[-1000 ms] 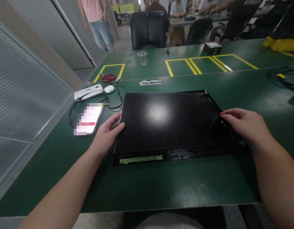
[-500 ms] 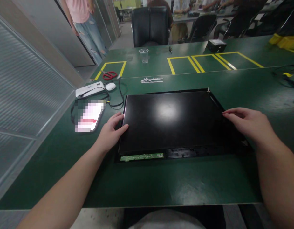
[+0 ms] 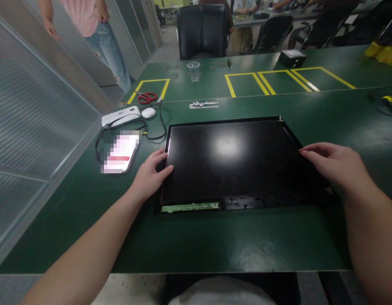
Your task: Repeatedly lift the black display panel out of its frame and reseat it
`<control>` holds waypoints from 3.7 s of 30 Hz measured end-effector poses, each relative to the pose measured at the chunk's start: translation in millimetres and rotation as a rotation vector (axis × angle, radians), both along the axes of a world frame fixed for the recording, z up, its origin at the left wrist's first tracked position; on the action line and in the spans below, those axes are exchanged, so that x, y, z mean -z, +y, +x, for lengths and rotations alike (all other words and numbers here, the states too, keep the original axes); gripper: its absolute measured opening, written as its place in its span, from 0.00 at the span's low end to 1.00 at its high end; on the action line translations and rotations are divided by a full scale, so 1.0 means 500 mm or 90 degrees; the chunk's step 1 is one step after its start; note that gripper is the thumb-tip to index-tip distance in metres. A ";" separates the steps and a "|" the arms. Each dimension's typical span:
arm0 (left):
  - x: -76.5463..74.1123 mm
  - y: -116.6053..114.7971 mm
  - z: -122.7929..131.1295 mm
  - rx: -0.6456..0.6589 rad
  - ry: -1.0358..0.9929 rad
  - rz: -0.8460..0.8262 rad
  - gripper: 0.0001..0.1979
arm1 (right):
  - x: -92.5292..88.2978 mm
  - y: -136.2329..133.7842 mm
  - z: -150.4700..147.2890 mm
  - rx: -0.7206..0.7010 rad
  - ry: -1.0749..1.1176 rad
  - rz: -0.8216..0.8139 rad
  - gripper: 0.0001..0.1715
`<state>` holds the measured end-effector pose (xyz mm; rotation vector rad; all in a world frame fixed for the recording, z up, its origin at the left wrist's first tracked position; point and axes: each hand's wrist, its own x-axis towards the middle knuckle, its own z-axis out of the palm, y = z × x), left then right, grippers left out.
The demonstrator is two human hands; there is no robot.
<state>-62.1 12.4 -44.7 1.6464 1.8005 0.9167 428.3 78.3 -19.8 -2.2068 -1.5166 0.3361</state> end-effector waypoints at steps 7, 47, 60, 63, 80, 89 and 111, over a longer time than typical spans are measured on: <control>-0.003 0.001 0.002 0.009 0.035 0.005 0.27 | -0.010 -0.003 -0.009 0.007 -0.002 -0.015 0.18; -0.004 0.003 0.003 0.041 0.174 -0.016 0.31 | -0.004 0.001 -0.004 0.021 0.025 -0.025 0.19; -0.067 -0.033 -0.014 0.359 0.264 0.065 0.33 | -0.003 -0.001 -0.001 0.027 0.019 -0.018 0.22; -0.069 -0.038 -0.008 0.444 0.262 0.055 0.31 | -0.003 -0.001 -0.001 0.027 0.022 -0.026 0.23; -0.080 -0.046 0.005 0.543 0.257 0.106 0.20 | 0.006 0.001 0.012 0.011 -0.001 -0.021 0.23; -0.084 -0.046 0.009 0.541 0.262 0.114 0.20 | 0.014 0.005 0.016 0.015 0.010 -0.011 0.22; -0.084 -0.045 0.010 0.542 0.268 0.111 0.18 | -0.001 0.002 0.001 0.016 0.000 0.007 0.18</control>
